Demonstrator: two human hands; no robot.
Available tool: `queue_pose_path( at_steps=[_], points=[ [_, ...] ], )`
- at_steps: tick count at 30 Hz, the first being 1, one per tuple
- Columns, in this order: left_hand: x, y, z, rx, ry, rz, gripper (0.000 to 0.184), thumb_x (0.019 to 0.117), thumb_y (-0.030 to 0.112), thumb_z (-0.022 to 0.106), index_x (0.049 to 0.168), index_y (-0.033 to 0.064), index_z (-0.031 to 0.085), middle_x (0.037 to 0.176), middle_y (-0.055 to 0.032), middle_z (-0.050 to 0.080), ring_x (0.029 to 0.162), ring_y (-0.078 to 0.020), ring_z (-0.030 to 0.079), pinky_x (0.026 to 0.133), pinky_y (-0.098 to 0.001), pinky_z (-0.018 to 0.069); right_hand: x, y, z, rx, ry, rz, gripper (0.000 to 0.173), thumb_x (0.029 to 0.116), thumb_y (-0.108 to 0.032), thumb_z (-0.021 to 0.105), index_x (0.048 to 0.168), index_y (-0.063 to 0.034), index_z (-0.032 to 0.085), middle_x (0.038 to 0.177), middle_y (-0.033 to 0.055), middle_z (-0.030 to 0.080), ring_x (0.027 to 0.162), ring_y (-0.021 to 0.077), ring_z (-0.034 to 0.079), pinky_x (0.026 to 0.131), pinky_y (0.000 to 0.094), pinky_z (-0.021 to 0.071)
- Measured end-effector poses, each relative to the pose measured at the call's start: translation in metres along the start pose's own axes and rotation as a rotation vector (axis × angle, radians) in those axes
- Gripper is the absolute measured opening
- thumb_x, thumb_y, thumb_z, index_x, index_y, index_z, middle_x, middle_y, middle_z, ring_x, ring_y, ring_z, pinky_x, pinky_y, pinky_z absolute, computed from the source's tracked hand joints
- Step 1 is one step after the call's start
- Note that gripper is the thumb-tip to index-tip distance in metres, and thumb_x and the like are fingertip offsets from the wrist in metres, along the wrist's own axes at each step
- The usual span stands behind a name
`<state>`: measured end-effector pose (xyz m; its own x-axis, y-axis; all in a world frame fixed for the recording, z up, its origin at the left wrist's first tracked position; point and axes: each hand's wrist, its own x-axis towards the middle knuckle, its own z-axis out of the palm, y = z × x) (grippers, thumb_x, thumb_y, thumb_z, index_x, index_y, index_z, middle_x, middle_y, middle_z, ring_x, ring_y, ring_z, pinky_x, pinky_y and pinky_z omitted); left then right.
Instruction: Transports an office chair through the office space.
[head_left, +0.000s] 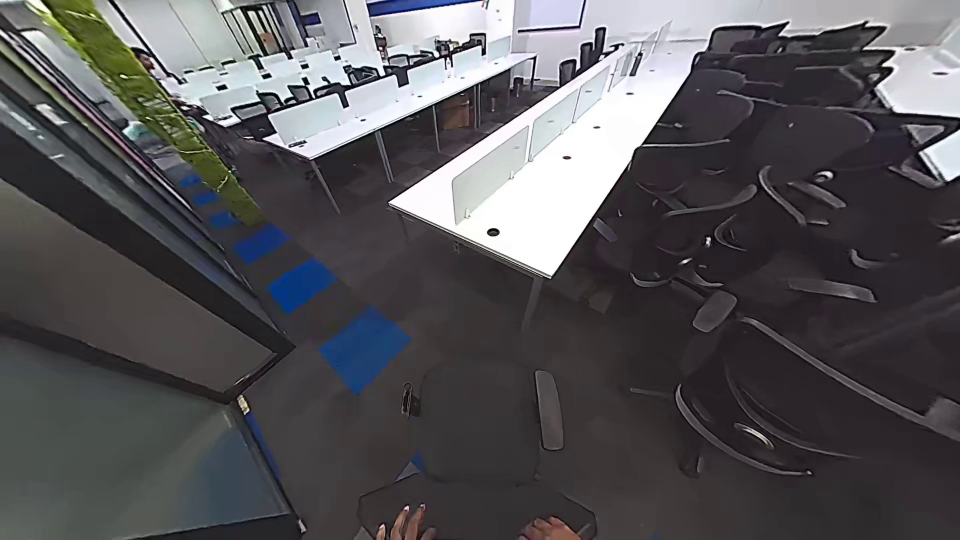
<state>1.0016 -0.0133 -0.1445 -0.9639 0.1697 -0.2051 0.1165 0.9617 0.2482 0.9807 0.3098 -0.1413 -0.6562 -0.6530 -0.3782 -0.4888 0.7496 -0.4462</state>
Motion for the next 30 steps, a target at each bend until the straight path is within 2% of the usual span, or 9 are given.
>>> queue_pose_path(
  at_steps=[4,8,12,15,19,22,25,27,30],
  points=[
    [0.027,-0.041,-0.009,-0.054,0.111,0.046,0.039,0.0750,0.019,0.082,0.114,0.0164,0.080,0.138,-0.0073,0.069,0.140,-0.0468,0.050,0.110,-0.0819,0.0242,0.049,-0.007,-0.013,-0.049,0.052,-0.005,0.021,0.1001,-0.013,0.059,0.117,-0.0069,0.071,0.116,0.0148,0.075,0.112,0.0371,0.070,0.087,0.0578,0.0573],
    [0.073,-0.097,-0.018,-0.044,0.174,0.060,0.038,0.0745,0.012,0.082,0.112,0.0186,0.081,0.134,-0.0047,0.071,0.139,-0.0423,0.052,0.113,-0.0797,0.0220,0.112,-0.022,-0.031,-0.115,0.088,0.033,0.022,0.0936,-0.010,0.064,0.114,-0.0081,0.072,0.114,0.0135,0.075,0.110,0.0349,0.071,0.086,0.0559,0.0583],
    [0.137,-0.152,-0.048,0.008,0.037,0.004,0.046,0.0748,0.017,0.083,0.120,0.0223,0.078,0.143,-0.0010,0.065,0.147,-0.0357,0.044,0.120,-0.0739,0.0166,0.185,-0.041,-0.058,-0.137,0.069,0.124,0.032,0.0868,-0.011,0.070,0.119,-0.0079,0.071,0.120,0.0130,0.074,0.114,0.0339,0.070,0.093,0.0553,0.0562],
    [0.193,-0.195,-0.077,0.022,-0.076,-0.015,0.049,0.0792,0.017,0.081,0.128,0.0207,0.074,0.151,-0.0031,0.058,0.152,-0.0358,0.036,0.123,-0.0720,0.0100,0.244,-0.053,-0.084,-0.141,0.099,0.198,0.043,0.0800,-0.013,0.076,0.122,-0.0094,0.070,0.121,0.0117,0.074,0.116,0.0336,0.069,0.096,0.0571,0.0549],
    [0.265,-0.246,-0.122,0.087,-0.232,-0.058,0.047,0.0901,0.019,0.074,0.136,0.0170,0.067,0.158,-0.0091,0.050,0.154,-0.0370,0.031,0.125,-0.0698,0.0040,0.324,-0.068,-0.123,-0.139,0.080,0.277,0.046,0.0812,-0.015,0.075,0.127,-0.0103,0.068,0.125,0.0122,0.072,0.119,0.0336,0.067,0.099,0.0578,0.0526],
    [0.317,-0.280,-0.150,0.137,-0.274,-0.109,0.042,0.0979,0.009,0.062,0.139,0.0165,0.066,0.160,-0.0123,0.047,0.153,-0.0378,0.032,0.126,-0.0686,0.0058,0.383,-0.073,-0.153,-0.133,0.070,0.308,0.053,0.0796,-0.016,0.076,0.131,-0.0111,0.066,0.128,0.0128,0.071,0.123,0.0345,0.065,0.100,0.0591,0.0518],
    [0.358,-0.308,-0.166,0.168,-0.251,-0.154,0.041,0.1019,0.006,0.054,0.140,0.0164,0.065,0.158,-0.0141,0.049,0.152,-0.0375,0.035,0.126,-0.0671,0.0083,0.434,-0.071,-0.176,-0.151,0.068,0.330,0.054,0.0794,-0.017,0.077,0.132,-0.0129,0.065,0.128,0.0116,0.070,0.123,0.0338,0.065,0.099,0.0587,0.0526],
    [0.381,-0.322,-0.175,0.185,-0.236,-0.183,0.042,0.1016,0.008,0.055,0.142,0.0180,0.064,0.156,-0.0127,0.051,0.153,-0.0356,0.035,0.126,-0.0671,0.0108,0.464,-0.066,-0.191,-0.166,0.067,0.317,0.053,0.0799,-0.018,0.076,0.132,-0.0131,0.065,0.128,0.0109,0.071,0.122,0.0333,0.065,0.098,0.0586,0.0531],
    [0.412,-0.339,-0.188,0.206,-0.232,-0.236,0.049,0.0967,0.015,0.064,0.145,0.0220,0.061,0.157,-0.0087,0.051,0.154,-0.0318,0.033,0.126,-0.0655,0.0128,0.503,-0.055,-0.216,-0.182,0.051,0.282,0.055,0.0784,-0.019,0.078,0.131,-0.0127,0.065,0.128,0.0106,0.071,0.122,0.0335,0.065,0.097,0.0592,0.0530]
  ],
)
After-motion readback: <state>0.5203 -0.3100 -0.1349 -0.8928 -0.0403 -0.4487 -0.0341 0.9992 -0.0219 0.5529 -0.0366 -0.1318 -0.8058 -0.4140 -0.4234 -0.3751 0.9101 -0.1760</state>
